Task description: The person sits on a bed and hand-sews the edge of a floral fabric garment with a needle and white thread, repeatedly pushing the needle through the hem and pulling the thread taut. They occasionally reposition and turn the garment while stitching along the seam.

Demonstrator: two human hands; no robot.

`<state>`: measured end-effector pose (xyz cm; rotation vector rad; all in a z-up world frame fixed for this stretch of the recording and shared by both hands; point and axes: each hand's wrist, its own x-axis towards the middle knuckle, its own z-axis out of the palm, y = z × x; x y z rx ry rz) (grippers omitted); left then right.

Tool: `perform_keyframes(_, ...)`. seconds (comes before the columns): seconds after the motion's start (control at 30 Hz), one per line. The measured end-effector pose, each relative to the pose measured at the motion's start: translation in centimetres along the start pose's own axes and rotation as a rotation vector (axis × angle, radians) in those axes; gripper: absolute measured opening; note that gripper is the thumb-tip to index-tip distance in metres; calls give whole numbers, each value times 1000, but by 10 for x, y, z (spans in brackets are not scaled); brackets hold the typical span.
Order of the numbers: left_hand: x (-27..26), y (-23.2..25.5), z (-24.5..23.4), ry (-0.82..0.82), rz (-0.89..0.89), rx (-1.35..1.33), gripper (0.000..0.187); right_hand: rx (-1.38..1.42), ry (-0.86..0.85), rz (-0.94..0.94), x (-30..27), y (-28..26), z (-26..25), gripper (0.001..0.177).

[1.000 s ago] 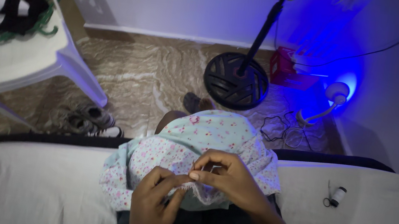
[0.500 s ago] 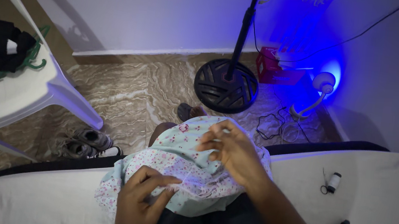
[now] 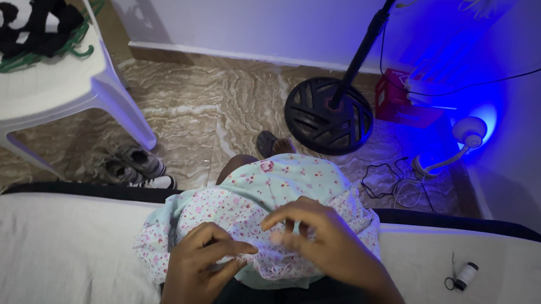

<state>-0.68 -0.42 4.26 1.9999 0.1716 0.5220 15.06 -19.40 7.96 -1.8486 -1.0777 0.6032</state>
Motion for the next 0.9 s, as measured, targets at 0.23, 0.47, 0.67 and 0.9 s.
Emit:
perform_keyframes(0.23,3,-1,2,28,49,48,30,-124,-31,-177,7,-16,-2,18)
perform_keyframes(0.47,-1,-4,-3,20,-33,-11,30,71,364,48,3,29,-20,12)
perform_keyframes(0.67,1,-11,-5,44,4,59,31,114,1102,205,-13,72,-96,15)
perform_keyframes(0.9,-3,-19,-1,30,17,49,32,-281,831,260,-17,47,-75,36)
